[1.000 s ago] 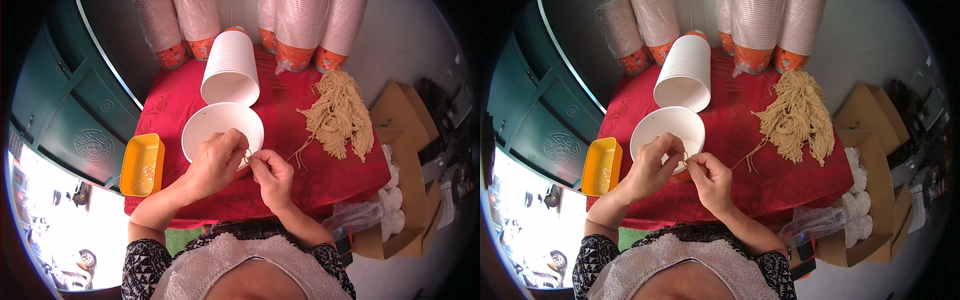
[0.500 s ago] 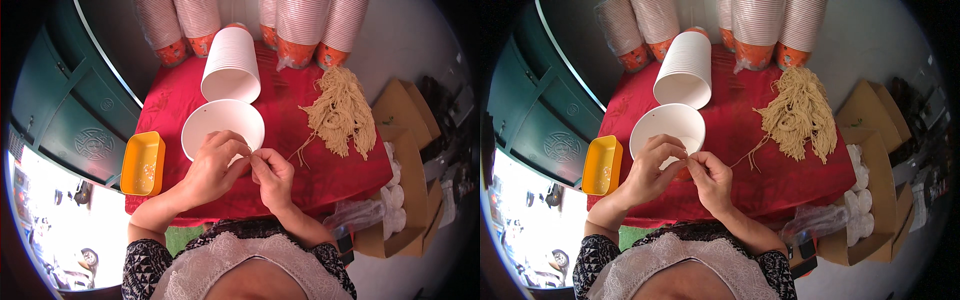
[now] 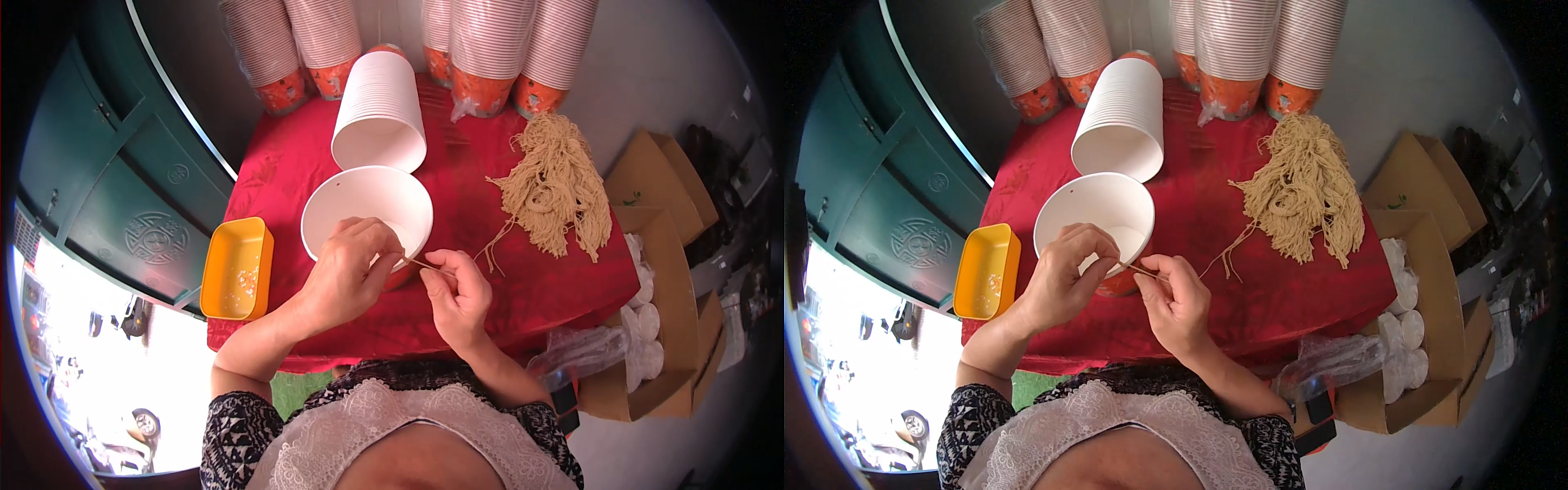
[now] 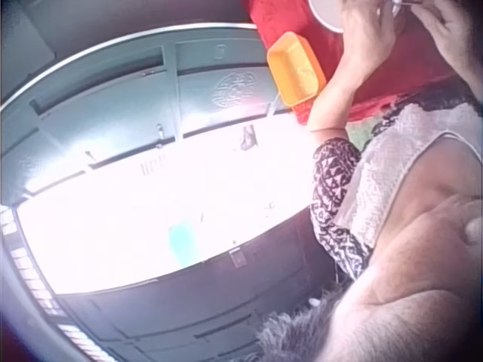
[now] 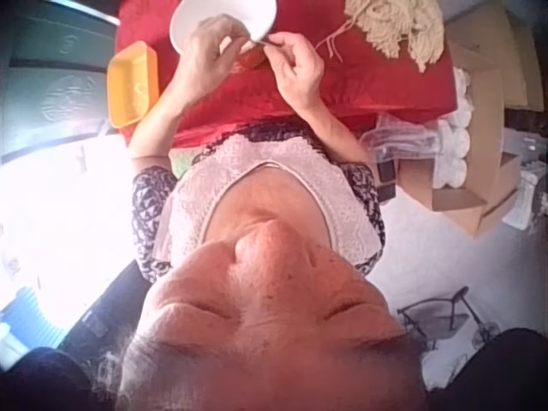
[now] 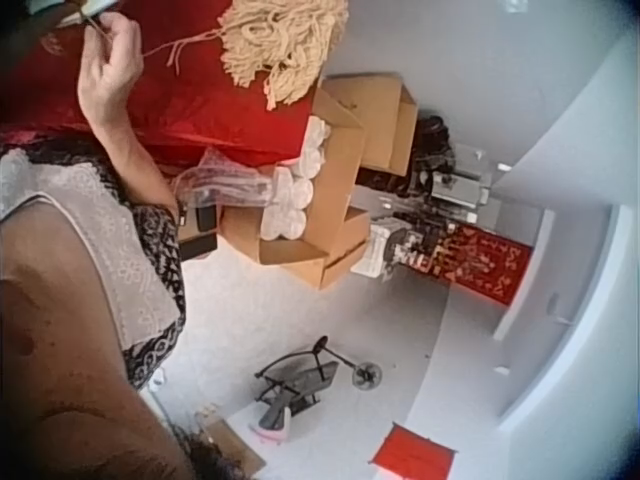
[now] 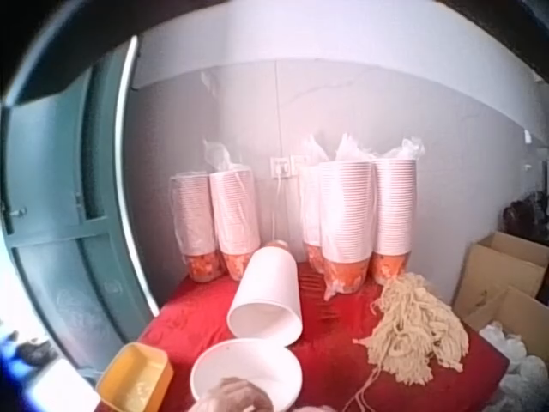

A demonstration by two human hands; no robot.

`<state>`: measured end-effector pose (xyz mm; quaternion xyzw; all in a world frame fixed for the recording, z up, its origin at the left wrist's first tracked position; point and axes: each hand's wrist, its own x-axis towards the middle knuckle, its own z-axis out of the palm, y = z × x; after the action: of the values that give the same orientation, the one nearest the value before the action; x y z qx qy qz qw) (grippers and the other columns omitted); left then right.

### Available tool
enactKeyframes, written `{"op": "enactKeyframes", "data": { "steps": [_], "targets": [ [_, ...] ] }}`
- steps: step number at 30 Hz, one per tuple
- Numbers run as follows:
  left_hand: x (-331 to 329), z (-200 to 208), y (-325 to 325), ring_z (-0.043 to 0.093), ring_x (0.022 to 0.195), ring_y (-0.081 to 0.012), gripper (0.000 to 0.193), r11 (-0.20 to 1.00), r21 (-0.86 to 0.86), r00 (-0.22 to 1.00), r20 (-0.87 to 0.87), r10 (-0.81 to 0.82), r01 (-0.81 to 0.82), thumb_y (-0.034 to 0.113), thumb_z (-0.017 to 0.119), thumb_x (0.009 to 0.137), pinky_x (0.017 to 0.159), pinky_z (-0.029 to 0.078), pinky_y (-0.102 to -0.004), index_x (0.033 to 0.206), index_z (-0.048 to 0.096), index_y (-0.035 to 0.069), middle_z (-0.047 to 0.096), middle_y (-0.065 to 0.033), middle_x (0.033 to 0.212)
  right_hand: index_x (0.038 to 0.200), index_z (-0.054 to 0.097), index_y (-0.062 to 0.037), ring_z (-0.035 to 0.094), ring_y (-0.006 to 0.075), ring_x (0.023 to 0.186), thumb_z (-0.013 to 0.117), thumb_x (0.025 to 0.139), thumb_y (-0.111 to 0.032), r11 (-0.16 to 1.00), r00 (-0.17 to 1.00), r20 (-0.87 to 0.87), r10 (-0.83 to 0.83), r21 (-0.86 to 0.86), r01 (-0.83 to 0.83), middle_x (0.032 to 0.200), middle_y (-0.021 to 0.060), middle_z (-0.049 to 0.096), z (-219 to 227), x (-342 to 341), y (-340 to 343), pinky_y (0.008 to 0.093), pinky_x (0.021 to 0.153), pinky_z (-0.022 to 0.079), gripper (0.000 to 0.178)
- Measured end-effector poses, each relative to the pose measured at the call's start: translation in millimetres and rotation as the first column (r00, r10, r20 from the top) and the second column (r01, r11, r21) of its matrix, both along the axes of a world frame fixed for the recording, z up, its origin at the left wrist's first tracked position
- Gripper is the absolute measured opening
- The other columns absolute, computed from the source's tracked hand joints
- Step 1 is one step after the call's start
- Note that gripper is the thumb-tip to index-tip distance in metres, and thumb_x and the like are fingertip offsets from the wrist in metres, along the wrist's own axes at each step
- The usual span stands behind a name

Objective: Unpacking stacks of large paper buckets and threading string handles through pre-punched holes on the sides.

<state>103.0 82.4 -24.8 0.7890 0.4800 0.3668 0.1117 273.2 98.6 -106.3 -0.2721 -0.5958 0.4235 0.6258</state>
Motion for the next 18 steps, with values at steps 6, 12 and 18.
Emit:
{"op": "enactKeyframes", "data": {
  "steps": [6, 12, 18],
  "targets": [
    [-3.7, 0.3, -0.8, 0.062, 0.085, -0.0293, 0.008, 0.999, -0.037, 0.999, 0.008, 0.032, -0.032, -0.005, 0.065, 0.079, 0.085, 0.046, -0.0378, 0.082, 0.061, 0.001, 0.065, -0.0109, 0.083, 0.09, 0.063, 0.0011, 0.06, 0.0227, 0.058, 0.069, 0.083, 0.005, 0.886, 0.904, 0.212, -0.372, 0.372, 0.277, 0.074, 0.0117, 0.062, -3.7, 18.7, 6.0, 0.0312, 0.051, 0.046, 0.01],
    [-6.5, -1.2, 0.9, 0.061, 0.073, -0.0215, 0.005, 0.991, -0.125, 0.993, 0.097, 0.065, -0.053, -0.004, 0.063, 0.081, 0.069, 0.047, -0.0316, 0.082, 0.06, -0.001, 0.063, -0.0102, 0.077, 0.088, 0.059, -0.0014, 0.058, 0.0237, 0.053, 0.064, 0.089, 0.0, 0.9, 0.886, 0.287, -0.363, 0.354, 0.254, 0.068, 0.011, 0.06, -10.5, 27.3, 0.9, 0.0328, 0.049, 0.045, 0.005],
    [-10.2, 3.1, 1.9, 0.062, 0.075, -0.0203, 0.001, 0.959, -0.273, 0.99, 0.096, 0.104, -0.074, -0.003, 0.061, 0.083, 0.067, 0.047, -0.0312, 0.083, 0.061, -0.002, 0.061, -0.0098, 0.075, 0.088, 0.059, -0.0013, 0.058, 0.0224, 0.053, 0.062, 0.09, 0.0, 0.943, 0.912, 0.314, -0.264, 0.282, 0.176, 0.068, 0.0111, 0.059, -14.5, 27.8, 5.2, 0.0318, 0.05, 0.044, 0.004]
  ]
}}
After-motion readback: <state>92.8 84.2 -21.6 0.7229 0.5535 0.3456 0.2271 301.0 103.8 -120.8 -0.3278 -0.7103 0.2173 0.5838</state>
